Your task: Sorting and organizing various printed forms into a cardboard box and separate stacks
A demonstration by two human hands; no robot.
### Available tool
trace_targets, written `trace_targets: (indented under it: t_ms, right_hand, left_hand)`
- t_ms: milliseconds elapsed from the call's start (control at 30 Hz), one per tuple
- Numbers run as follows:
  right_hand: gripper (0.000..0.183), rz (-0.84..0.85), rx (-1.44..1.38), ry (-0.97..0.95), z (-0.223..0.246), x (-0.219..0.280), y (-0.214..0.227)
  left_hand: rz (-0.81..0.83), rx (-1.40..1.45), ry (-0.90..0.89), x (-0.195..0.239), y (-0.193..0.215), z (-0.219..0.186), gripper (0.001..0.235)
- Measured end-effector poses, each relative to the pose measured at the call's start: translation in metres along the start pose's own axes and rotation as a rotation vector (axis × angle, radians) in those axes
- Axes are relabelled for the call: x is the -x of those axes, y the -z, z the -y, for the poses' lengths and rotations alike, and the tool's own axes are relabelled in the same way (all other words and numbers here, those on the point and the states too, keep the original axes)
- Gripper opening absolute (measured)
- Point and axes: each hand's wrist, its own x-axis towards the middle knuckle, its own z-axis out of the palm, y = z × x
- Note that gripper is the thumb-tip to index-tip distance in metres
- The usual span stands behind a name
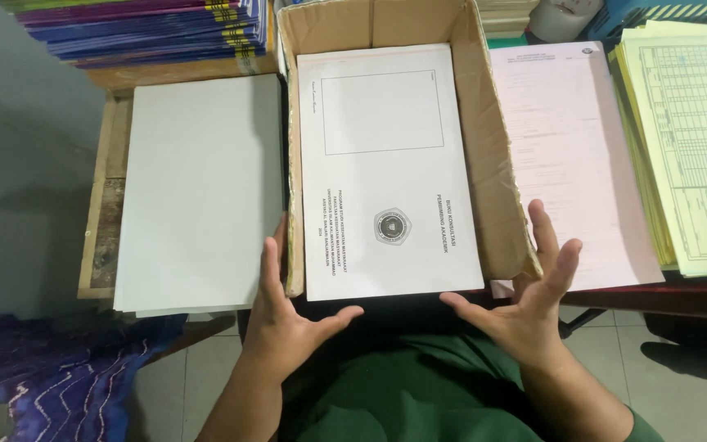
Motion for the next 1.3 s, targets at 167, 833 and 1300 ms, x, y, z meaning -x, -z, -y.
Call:
trace_targets:
  t_ms: [167, 833, 1300]
  right_hand:
    - [0.152, 0.040, 0.101, 0.061, -0.009, 0.000, 0.000]
    - [0.052, -0.137, 0.303, -0.043, -0.033, -0.055, 0.110]
    - [0.077, 0.319, 0.982, -0.950, -0.052, -0.125, 0.154]
  left_hand:
    - [-0.108, -0.121, 0.050, 0.003, -0.003, 0.006, 0.129]
    - [-0.110, -0.092, 0.000, -0.011, 0.003, -0.007, 0.080]
    - [-0.088, -0.089, 0.002, -0.009, 0.003, -0.003, 0.078]
